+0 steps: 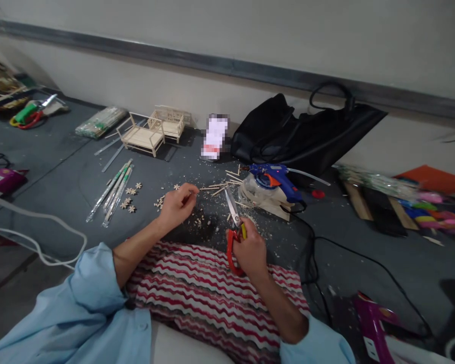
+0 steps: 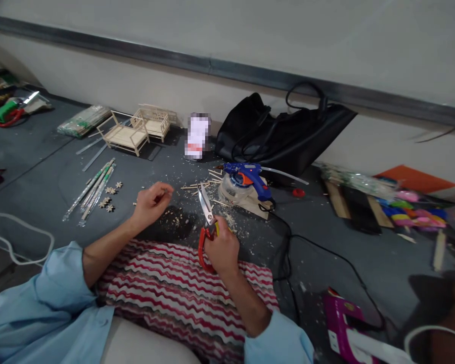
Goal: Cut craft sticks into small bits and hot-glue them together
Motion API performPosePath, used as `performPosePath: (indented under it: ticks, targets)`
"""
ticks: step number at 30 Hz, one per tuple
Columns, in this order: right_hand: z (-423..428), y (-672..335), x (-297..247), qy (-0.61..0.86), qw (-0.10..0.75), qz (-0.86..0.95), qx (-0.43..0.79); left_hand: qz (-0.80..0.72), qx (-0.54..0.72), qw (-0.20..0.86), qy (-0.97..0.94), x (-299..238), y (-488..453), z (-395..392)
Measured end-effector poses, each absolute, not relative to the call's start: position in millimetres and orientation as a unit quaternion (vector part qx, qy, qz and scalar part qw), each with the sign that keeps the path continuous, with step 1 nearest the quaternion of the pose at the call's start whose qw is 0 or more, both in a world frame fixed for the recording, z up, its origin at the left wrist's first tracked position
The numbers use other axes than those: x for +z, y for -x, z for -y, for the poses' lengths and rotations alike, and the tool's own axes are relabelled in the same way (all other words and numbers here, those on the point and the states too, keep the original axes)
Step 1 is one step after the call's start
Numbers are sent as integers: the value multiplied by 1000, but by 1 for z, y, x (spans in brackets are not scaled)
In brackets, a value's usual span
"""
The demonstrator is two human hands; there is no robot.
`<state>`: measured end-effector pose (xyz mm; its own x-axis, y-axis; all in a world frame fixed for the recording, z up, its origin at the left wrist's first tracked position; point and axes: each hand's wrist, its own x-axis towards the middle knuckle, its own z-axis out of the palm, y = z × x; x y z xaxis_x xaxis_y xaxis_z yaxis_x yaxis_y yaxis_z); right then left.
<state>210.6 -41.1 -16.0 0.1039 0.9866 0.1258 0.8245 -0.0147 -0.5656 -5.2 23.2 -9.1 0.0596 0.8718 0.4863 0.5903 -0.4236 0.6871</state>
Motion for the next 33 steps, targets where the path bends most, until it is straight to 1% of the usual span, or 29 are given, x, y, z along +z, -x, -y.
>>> performPosePath:
  ticks: [4, 7, 12, 16, 20, 25, 26, 29, 33]
  targets:
    - [39, -212, -12, 716, 239, 647, 103, -549, 444, 114, -699, -3, 19, -36]
    - [36, -214, -8, 738, 207, 639, 69, -554, 391, 82, -731, 0, 28, -43]
    - [32, -215, -2, 747, 190, 634, 72, -520, 326, 83, -785, -4, 29, -45]
    - [30, -215, 4, 754, 128, 638, 88, -480, 301, 91, -819, -12, 19, -42]
    - [27, -221, 12, 768, 64, 633, 77, -488, 340, 69, -801, -5, 19, -40]
    - [27, -238, 23, 776, -4, 627, 71, -533, 443, 33, -720, 32, 41, -23]
    - [28, -242, 25, 774, -15, 628, 75, -538, 448, 32, -713, 40, 47, -17]
    - [37, -253, 29, 773, -37, 628, 83, -552, 442, 27, -706, 57, 66, 5]
    - [54, -272, 31, 767, -60, 628, 115, -506, 350, 72, -785, 49, 75, 49]
